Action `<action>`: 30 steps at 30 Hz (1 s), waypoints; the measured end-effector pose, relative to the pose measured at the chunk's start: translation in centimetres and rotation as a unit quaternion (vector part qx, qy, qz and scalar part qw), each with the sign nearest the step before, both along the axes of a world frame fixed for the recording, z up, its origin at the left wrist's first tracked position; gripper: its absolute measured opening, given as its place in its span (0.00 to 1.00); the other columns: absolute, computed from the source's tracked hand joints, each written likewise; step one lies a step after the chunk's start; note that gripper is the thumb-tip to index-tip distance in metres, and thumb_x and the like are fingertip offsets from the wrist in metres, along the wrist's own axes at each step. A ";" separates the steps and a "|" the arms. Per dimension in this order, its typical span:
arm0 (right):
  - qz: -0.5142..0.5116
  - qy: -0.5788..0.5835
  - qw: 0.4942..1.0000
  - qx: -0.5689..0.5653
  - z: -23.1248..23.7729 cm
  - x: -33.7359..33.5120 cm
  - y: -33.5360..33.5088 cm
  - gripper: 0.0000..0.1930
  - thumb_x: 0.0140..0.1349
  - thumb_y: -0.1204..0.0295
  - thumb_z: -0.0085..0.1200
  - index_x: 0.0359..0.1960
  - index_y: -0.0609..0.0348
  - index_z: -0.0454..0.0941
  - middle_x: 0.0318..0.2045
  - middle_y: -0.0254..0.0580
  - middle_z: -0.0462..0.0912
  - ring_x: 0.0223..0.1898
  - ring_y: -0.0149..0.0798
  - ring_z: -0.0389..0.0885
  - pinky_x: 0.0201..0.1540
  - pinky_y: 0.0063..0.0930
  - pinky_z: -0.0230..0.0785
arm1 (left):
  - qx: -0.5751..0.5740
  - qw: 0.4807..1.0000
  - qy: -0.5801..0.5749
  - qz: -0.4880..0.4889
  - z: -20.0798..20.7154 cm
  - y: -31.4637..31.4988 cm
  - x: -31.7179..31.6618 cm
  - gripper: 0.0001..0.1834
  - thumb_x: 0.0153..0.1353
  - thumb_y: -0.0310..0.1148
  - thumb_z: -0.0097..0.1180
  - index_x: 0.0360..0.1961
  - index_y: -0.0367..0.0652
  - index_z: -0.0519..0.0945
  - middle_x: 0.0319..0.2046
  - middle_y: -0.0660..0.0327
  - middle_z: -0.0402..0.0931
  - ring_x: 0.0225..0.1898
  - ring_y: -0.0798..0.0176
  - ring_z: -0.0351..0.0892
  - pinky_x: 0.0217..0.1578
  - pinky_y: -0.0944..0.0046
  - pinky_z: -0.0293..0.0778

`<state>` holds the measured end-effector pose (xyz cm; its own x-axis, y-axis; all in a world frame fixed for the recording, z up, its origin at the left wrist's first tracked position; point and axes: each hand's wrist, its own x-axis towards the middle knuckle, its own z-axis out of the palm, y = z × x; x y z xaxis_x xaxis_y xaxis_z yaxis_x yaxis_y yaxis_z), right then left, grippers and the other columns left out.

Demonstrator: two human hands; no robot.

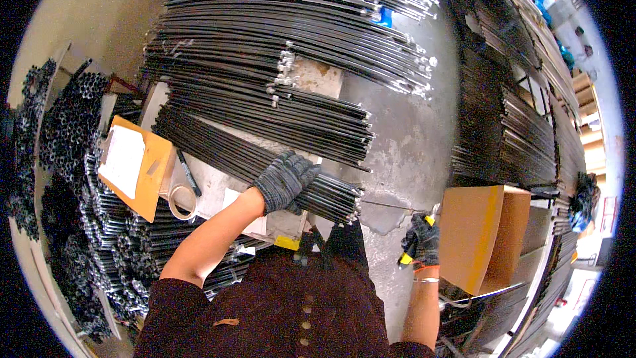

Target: The person uses a cutter to separate bundled metal rods, counts them, and then writes information on a label before taping it to a bundle of rods.

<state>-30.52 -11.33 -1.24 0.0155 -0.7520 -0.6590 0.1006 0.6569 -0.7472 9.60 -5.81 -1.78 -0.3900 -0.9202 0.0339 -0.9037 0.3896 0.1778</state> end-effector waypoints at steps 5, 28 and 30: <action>-0.168 -0.303 0.937 0.049 0.6 -0.6 3.6 0.16 0.67 0.54 0.51 0.48 0.47 0.75 0.23 0.32 0.76 0.15 0.29 0.68 0.16 0.25 0.64 | 0.083 0.996 0.018 -0.020 2.9 -0.8 -0.2 0.57 0.25 0.50 0.75 0.61 0.38 0.68 0.54 0.49 0.71 0.56 0.47 0.69 0.61 0.51 0.61; 0.063 -0.232 0.968 0.072 -1.9 -9.1 8.9 0.25 0.60 0.67 0.60 0.57 0.53 0.64 0.41 0.52 0.81 0.25 0.43 0.82 0.21 0.31 0.76 | 0.123 0.989 0.010 0.079 5.5 -2.9 -3.4 0.46 0.36 0.48 0.73 0.58 0.39 0.72 0.52 0.47 0.74 0.53 0.43 0.73 0.56 0.52 0.68; 0.074 -0.199 0.977 0.025 -2.0 -9.6 9.0 0.23 0.63 0.61 0.59 0.56 0.52 0.65 0.35 0.46 0.81 0.17 0.36 0.76 0.13 0.26 0.67 | 0.140 0.986 0.000 0.087 5.8 -2.8 -3.9 0.47 0.36 0.48 0.73 0.59 0.40 0.71 0.54 0.47 0.73 0.56 0.44 0.71 0.58 0.51 0.66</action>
